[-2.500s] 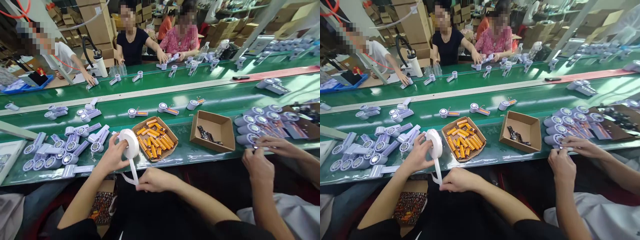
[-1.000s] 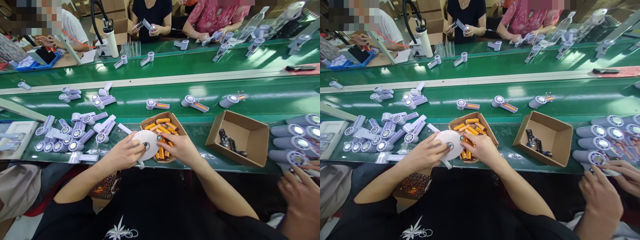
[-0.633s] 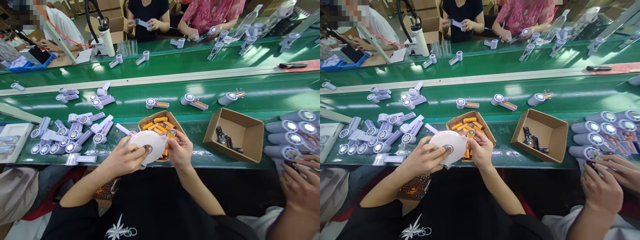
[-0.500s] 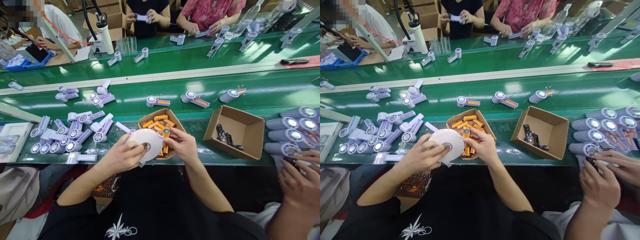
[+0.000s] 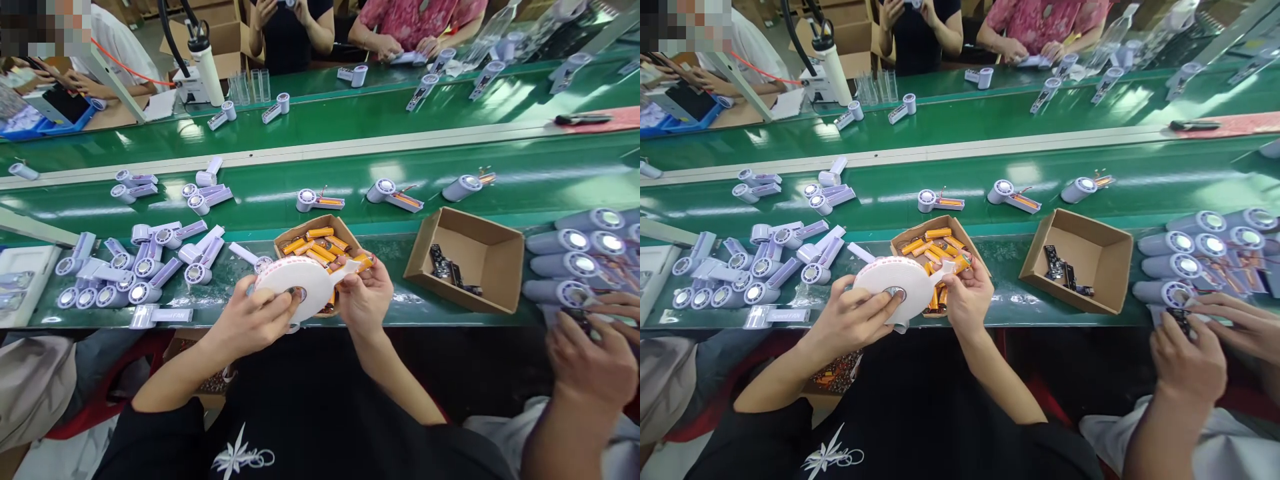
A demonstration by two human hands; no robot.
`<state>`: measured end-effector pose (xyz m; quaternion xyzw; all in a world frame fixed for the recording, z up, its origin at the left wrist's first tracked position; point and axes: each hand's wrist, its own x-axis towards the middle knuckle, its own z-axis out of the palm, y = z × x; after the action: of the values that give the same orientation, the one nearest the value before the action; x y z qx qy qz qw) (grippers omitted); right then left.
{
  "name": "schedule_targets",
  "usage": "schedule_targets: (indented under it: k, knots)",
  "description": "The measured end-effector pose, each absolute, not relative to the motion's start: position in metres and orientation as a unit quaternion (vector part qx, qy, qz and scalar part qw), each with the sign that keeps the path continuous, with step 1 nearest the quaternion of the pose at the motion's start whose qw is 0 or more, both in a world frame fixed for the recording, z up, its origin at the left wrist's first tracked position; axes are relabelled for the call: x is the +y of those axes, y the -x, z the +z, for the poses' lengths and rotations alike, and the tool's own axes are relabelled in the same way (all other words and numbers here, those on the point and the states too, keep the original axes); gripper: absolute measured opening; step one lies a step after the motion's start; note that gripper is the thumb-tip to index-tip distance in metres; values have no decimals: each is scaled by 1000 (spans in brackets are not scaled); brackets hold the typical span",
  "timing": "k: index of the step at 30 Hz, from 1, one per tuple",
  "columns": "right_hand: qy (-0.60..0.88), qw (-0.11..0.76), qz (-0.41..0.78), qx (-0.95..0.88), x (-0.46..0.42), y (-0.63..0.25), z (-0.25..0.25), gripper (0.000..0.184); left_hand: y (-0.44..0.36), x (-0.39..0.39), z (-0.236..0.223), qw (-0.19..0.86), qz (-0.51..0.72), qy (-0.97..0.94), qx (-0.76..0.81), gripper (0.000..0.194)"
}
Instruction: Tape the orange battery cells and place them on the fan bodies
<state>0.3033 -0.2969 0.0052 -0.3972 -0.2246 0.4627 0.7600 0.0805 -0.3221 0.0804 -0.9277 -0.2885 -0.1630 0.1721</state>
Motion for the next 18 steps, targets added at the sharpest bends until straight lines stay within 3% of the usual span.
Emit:
schedule_targets:
  k: [7, 10, 18]
  knots:
    - [404, 740, 486, -231, -306, -300, 1, 70, -86, -324, 58, 158, -215, 910, -317, 41]
    - [404, 744, 484, -221, -308, -305, -2, 61, -91, -336, 39, 144, -225, 902, -339, 47]
    - [380, 819, 308, -300, -245, -396, 15, 56, -135, -296, 19, 31, -188, 938, -290, 58]
